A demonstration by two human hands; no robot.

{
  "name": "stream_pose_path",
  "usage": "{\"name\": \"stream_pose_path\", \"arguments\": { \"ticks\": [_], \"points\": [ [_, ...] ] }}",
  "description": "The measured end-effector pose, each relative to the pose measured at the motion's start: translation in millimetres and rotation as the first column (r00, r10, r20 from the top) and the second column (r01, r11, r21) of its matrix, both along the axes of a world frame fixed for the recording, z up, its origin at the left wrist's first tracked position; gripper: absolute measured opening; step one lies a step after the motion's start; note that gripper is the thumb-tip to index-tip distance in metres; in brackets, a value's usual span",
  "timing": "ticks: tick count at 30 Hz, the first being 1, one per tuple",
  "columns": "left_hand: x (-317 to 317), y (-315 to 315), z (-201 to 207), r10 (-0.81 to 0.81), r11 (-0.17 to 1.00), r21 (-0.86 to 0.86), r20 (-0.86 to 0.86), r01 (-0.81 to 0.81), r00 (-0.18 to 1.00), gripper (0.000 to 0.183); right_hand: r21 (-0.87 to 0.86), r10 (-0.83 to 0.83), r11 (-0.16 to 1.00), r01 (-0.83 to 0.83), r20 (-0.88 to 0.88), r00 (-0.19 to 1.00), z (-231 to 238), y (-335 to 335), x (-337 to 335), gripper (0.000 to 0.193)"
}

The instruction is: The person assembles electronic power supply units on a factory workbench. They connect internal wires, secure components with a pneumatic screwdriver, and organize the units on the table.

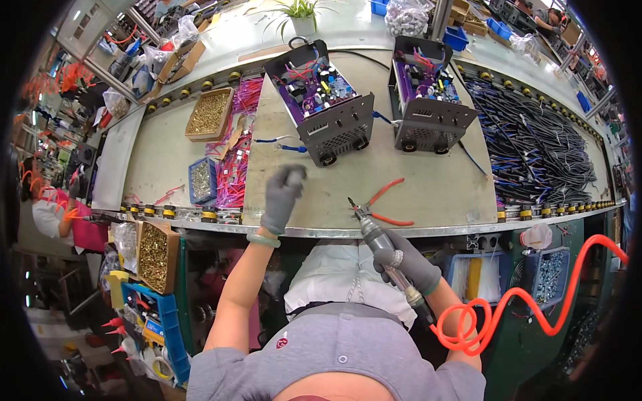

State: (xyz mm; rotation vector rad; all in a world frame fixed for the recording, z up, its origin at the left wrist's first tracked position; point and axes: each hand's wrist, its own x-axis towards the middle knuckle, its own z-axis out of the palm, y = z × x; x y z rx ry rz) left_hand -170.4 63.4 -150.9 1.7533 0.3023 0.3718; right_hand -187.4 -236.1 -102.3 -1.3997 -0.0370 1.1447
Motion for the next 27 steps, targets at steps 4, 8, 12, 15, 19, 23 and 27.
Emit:
{"name": "stream_pose_path", "arguments": {
  "ticks": [4, 8, 12, 15, 19, 23, 27],
  "points": [
    [-6, -7, -29, -0.195, 0.848, 0.475, -0.138, 0.238, 0.971, 0.019, -0.023, 0.0, 1.0, -0.001, -0.023, 1.0, -6, 0, -5, 0.057],
    [3, -19, -27, -0.16, 0.713, 0.645, -0.231, 0.274, 0.96, 0.013, 0.014, 0.004, 1.0, -0.004, -0.025, 1.0, -2, 9, -4, 0.057],
    [7, -19, -38, -0.156, 0.57, 0.775, -0.226, 0.274, 0.962, 0.012, 0.047, 0.011, 0.999, -0.012, 0.03, 0.999, 3, 10, -2, 0.065],
    [6, -12, -14, -0.233, 0.964, -0.207, -0.35, 0.167, 0.907, 0.016, 0.114, 0.005, 0.993, -0.014, 0.078, 0.997, 1, 4, 3, 0.072],
    [8, -41, 40, -0.325, 0.867, -0.461, -0.24, 0.187, 0.915, 0.019, 0.181, -0.065, 0.982, 0.053, 0.064, 0.996, 26, -4, 8, 0.07],
    [27, -59, 57, -0.43, 0.716, -0.651, -0.125, 0.253, 0.894, 0.021, 0.334, -0.127, 0.936, 0.109, 0.032, 0.991, 31, -18, 9, 0.08],
    [40, -72, 60, -0.559, 0.577, -0.739, -0.047, 0.348, 0.828, 0.024, 0.334, -0.085, 0.94, 0.066, 0.042, 0.996, 27, -34, 17, 0.078]
  ]
}}
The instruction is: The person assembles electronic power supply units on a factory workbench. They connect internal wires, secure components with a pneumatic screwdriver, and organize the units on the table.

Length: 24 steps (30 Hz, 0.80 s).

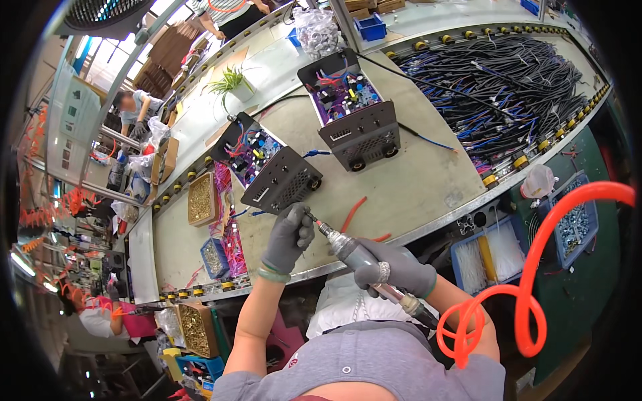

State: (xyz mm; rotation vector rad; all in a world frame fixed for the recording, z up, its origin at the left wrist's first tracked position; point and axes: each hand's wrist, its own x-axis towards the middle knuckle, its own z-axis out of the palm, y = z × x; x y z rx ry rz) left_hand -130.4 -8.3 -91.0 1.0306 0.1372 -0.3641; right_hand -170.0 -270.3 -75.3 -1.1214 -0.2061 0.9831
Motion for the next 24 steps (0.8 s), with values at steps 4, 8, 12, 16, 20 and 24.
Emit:
{"name": "stream_pose_path", "arguments": {
  "ticks": [4, 8, 12, 16, 20, 24],
  "points": [
    [12, -18, 4, -0.023, 0.991, 0.132, -0.004, 0.023, 1.0, 0.023, -0.057, -0.021, 0.998, 0.026, 0.074, 0.997, 0, -9, 8, 0.087],
    [26, -31, 26, -0.057, 0.913, 0.397, -0.101, 0.092, 0.993, 0.021, -0.359, 0.097, 0.916, 0.181, 0.635, 0.766, -14, -15, 13, 0.089],
    [33, -23, 29, -0.129, 0.882, 0.442, -0.108, 0.164, 0.986, 0.02, -0.502, 0.26, 0.856, 0.119, 0.619, 0.741, 6, -22, 28, 0.087],
    [28, -17, 32, -0.119, 0.92, 0.374, -0.024, 0.119, 0.993, 0.021, -0.019, 0.171, 0.985, -0.171, 0.025, 0.985, -22, -23, 40, 0.08],
    [27, -10, 41, -0.065, 0.857, 0.515, 0.058, 0.026, 0.996, 0.029, 0.162, 0.1, 0.983, -0.08, -0.115, 0.988, 3, -9, 39, 0.067],
    [41, 3, 76, -0.285, 0.549, 0.83, 0.075, 0.098, 0.956, 0.047, 0.019, -0.021, 1.0, 0.017, 0.238, 0.971, -14, 9, 55, 0.06]
  ]
}}
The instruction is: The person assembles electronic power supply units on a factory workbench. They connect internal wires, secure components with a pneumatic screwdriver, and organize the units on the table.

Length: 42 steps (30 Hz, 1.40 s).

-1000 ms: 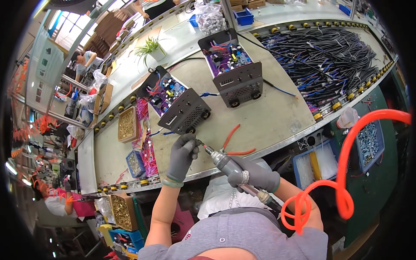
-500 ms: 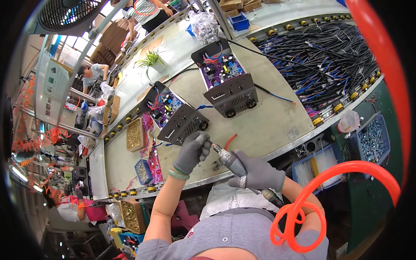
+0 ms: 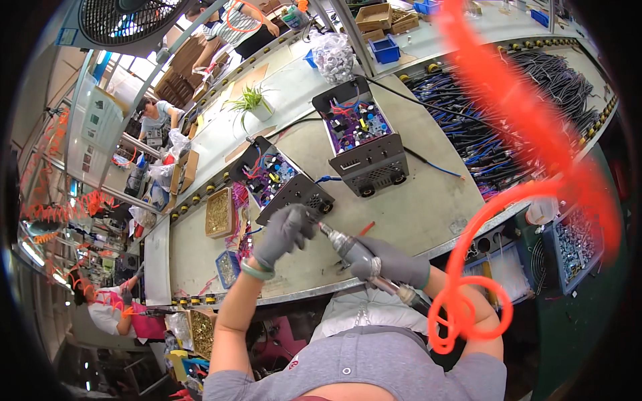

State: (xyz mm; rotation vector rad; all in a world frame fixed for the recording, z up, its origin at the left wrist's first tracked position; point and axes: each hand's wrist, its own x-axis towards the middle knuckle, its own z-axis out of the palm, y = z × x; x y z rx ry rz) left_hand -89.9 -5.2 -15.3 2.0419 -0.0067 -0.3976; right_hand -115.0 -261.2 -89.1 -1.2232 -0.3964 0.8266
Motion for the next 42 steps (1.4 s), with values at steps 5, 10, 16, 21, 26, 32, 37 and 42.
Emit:
{"name": "stream_pose_path", "arguments": {
  "ticks": [5, 10, 16, 21, 26, 32, 37, 42],
  "points": [
    [55, -6, 35, -0.213, 0.794, 0.565, 0.602, -0.223, 0.769, 0.041, -0.046, -0.11, 0.993, 0.108, -0.051, 0.993, 0, 12, 24, 0.063],
    [113, 11, 22, -0.435, 0.654, 0.749, 0.252, 0.111, 0.865, 0.045, -0.112, -0.097, 0.989, 0.092, -0.038, 0.995, 20, 22, 31, 0.056],
    [133, 13, 16, -0.591, 0.458, 0.775, -0.1, 0.436, 0.8, 0.052, -0.106, -0.119, 0.988, 0.11, -0.08, 0.99, 16, 25, 36, 0.056],
    [130, 17, 8, -0.54, 0.516, 0.761, -0.068, 0.394, 0.839, 0.048, -0.133, -0.122, 0.985, 0.106, -0.12, 0.985, 12, 27, 39, 0.054],
    [132, 22, 0, -0.547, 0.575, 0.737, 0.024, 0.355, 0.837, 0.046, -0.161, -0.092, 0.983, 0.083, -0.054, 0.994, 16, 26, 44, 0.053],
    [132, 24, -3, -0.565, 0.596, 0.711, 0.042, 0.373, 0.824, 0.052, -0.19, -0.069, 0.981, 0.045, -0.121, 0.99, 23, 22, 49, 0.054],
    [130, 22, -1, -0.461, 0.665, 0.662, 0.001, 0.345, 0.887, 0.058, -0.194, -0.074, 0.98, 0.044, -0.149, 0.986, 27, 25, 51, 0.052],
    [127, 18, -3, -0.431, 0.678, 0.664, 0.012, 0.315, 0.902, 0.056, -0.242, -0.072, 0.97, 0.033, -0.153, 0.986, 36, 33, 50, 0.05]
  ]
}}
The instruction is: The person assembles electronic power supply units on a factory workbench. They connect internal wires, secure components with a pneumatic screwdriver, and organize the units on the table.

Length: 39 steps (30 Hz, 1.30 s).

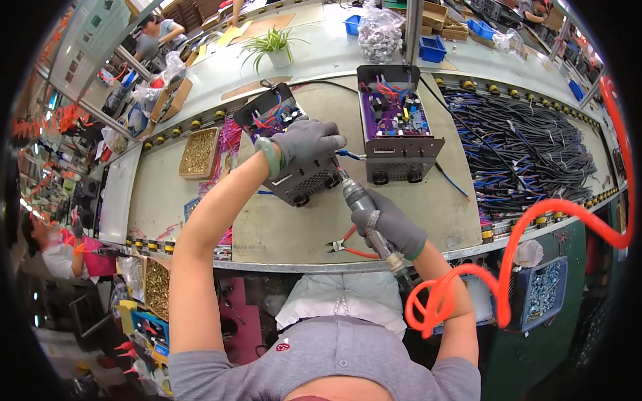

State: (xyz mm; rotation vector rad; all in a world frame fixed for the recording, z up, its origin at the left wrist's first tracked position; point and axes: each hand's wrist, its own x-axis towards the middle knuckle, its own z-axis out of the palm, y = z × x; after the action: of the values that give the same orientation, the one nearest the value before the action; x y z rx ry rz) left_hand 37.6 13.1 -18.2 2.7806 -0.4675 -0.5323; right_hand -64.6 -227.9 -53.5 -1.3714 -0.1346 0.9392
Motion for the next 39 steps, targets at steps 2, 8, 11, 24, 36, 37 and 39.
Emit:
{"name": "stream_pose_path", "arguments": {
  "ticks": [2, 8, 11, 24, 36, 37, 39],
  "points": [
    [5, -1, 0, 0.026, 1.0, -0.001, -0.018, -0.026, 1.0, 0.057, 0.048, -0.019, 0.999, 0.02, -0.013, 1.0, -5, 5, 1, 0.05],
    [-12, 1, 1, 0.069, 0.991, 0.084, 0.36, -0.106, 0.931, 0.05, 0.02, -0.007, 1.0, 0.004, 0.162, 0.987, -27, 11, -11, 0.058],
    [-60, -10, 19, -0.303, 0.924, 0.169, 0.872, 0.343, 0.385, 0.027, -0.052, 0.084, 0.995, -0.08, 0.093, 0.992, -30, -20, -38, 0.068],
    [-240, 20, -144, 0.545, 0.781, -0.422, 0.097, -0.461, 0.833, 0.021, -0.128, 0.237, 0.957, -0.259, -0.168, 0.957, -56, -29, -91, 0.078],
    [-215, 17, -109, 0.475, 0.253, -0.581, -0.622, -0.774, 0.622, 0.008, -0.099, 0.203, 0.971, -0.216, -0.126, 0.971, -36, -26, -99, 0.078],
    [-213, 19, -108, 0.4, 0.128, -0.605, -0.694, -0.786, 0.599, 0.008, -0.101, 0.183, 0.975, -0.197, -0.13, 0.974, -32, -29, -101, 0.079],
    [-209, 19, -108, 0.216, -0.123, -0.589, -0.802, -0.799, 0.558, 0.008, -0.104, 0.14, 0.982, -0.155, -0.138, 0.98, -22, -34, -104, 0.081]
  ]
}}
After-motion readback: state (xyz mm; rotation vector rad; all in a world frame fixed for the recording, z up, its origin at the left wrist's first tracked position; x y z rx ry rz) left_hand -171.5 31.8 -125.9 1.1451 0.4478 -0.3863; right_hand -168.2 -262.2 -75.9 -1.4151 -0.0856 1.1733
